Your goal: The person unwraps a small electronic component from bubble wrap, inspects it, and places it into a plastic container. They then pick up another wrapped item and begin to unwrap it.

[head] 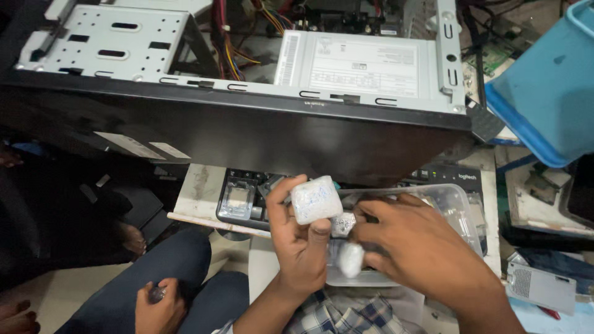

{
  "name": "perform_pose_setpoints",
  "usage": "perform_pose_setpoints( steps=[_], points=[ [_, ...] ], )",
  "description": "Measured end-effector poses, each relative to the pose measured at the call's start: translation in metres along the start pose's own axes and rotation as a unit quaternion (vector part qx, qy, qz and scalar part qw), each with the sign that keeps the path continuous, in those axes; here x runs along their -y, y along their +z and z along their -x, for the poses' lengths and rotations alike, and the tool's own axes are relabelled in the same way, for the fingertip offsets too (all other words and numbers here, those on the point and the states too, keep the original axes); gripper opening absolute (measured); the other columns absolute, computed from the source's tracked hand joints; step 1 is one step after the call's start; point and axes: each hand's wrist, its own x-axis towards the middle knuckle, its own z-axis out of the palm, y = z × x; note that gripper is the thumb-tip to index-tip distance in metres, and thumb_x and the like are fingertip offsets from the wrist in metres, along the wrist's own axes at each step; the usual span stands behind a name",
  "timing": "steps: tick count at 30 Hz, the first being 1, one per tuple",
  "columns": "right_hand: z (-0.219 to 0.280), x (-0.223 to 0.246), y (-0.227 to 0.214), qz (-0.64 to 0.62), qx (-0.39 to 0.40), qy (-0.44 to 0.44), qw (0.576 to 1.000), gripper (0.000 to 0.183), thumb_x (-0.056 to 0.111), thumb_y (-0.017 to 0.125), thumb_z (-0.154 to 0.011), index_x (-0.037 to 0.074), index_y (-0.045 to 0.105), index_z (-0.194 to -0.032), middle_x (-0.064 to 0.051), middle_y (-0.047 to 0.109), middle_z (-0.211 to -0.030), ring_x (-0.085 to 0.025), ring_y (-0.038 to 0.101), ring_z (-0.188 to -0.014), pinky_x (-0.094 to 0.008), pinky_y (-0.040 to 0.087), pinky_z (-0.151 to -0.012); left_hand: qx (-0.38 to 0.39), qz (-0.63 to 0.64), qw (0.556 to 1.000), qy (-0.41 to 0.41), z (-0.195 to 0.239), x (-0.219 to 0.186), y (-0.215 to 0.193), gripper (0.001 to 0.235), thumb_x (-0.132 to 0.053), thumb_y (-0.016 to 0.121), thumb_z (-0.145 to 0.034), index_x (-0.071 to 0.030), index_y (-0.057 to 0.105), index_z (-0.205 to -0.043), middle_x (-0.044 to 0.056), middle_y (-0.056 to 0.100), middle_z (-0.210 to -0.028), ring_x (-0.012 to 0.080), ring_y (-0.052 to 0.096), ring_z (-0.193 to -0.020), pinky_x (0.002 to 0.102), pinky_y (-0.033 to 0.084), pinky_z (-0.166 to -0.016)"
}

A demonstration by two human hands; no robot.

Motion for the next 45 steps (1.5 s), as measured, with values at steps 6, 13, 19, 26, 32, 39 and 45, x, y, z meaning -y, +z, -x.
perform_pose_setpoints(
  steps=[6,13,19,26,32,39,45],
  points=[
    [0.006,-0.01,0.012,0.002,0.002,-0.014,1.0,0.031,0.049,0.076,-0.082,0.023,0.073,-0.099,0.001,0.069,-0.111,-0.023,0.065,-0.106,-0.046,0.042,-0.093,0.003,-0.039,0.998,-0.049,-0.01,-0.016,0.007,0.059,-0.018,0.072,-0.1,-0.002,0.039,-0.145,0.008,0.068,-0.11,0.0115,0.068,-0.098,0.029,0.057,-0.087],
    [-0.001,-0.004,0.018,0.018,0.059,-0.003,0.998,0.041,0.048,0.081,-0.077,0.019,0.071,-0.104,0.002,0.069,-0.105,-0.024,0.063,-0.107,-0.049,0.041,-0.095,0.072,-0.246,0.966,0.004,-0.019,-0.045,0.004,0.051,-0.009,0.083,-0.087,-0.001,0.065,-0.133,0.006,0.064,-0.091,0.0111,0.058,-0.08,0.028,0.05,-0.075],
    [-0.003,-0.001,0.013,0.013,0.005,-0.049,0.999,0.032,0.041,0.081,-0.073,0.025,0.074,-0.101,0.002,0.069,-0.104,-0.023,0.063,-0.104,-0.048,0.042,-0.092,0.048,-0.146,0.988,0.01,-0.015,-0.038,0.006,0.05,-0.009,0.075,-0.097,0.0,0.053,-0.142,0.01,0.068,-0.118,0.0135,0.066,-0.105,0.03,0.055,-0.093],
    [0.012,0.001,-0.007,-0.108,-0.137,-0.069,0.982,0.035,0.031,0.084,-0.065,0.021,0.075,-0.098,0.006,0.077,-0.1,-0.016,0.07,-0.102,-0.039,0.043,-0.088,0.033,-0.045,0.998,-0.033,-0.012,-0.023,0.009,0.053,-0.007,0.069,-0.101,0.002,0.042,-0.145,0.011,0.068,-0.113,0.0147,0.065,-0.105,0.031,0.053,-0.094],
    [0.019,0.007,-0.012,-0.119,-0.334,0.024,0.935,0.04,0.024,0.09,-0.069,0.008,0.072,-0.101,-0.006,0.076,-0.095,-0.018,0.074,-0.089,-0.032,0.056,-0.08,0.044,-0.094,0.994,-0.021,-0.014,-0.026,0.008,0.054,-0.01,0.071,-0.1,0.002,0.043,-0.144,0.012,0.071,-0.113,0.0149,0.066,-0.106,0.03,0.053,-0.095],
    [0.021,0.011,-0.011,-0.206,-0.408,0.128,0.88,0.035,0.014,0.079,-0.081,-0.001,0.067,-0.11,-0.012,0.078,-0.093,-0.016,0.077,-0.086,-0.028,0.059,-0.072,0.051,-0.145,0.987,-0.051,-0.02,-0.036,0.011,0.051,-0.013,0.075,-0.095,-0.001,0.051,-0.139,0.016,0.076,-0.113,0.0181,0.071,-0.105,0.032,0.056,-0.094],
    [0.027,0.005,-0.004,-0.237,-0.456,0.102,0.852,0.028,0.011,0.071,-0.095,-0.002,0.067,-0.119,-0.011,0.076,-0.106,-0.016,0.071,-0.094,-0.028,0.054,-0.086,0.147,-0.327,0.931,0.067,-0.028,-0.055,0.011,0.047,-0.016,0.078,-0.091,-0.008,0.065,-0.135,0.015,0.07,-0.117,0.026,0.068,-0.109,0.037,0.055,-0.095]
  ],
)
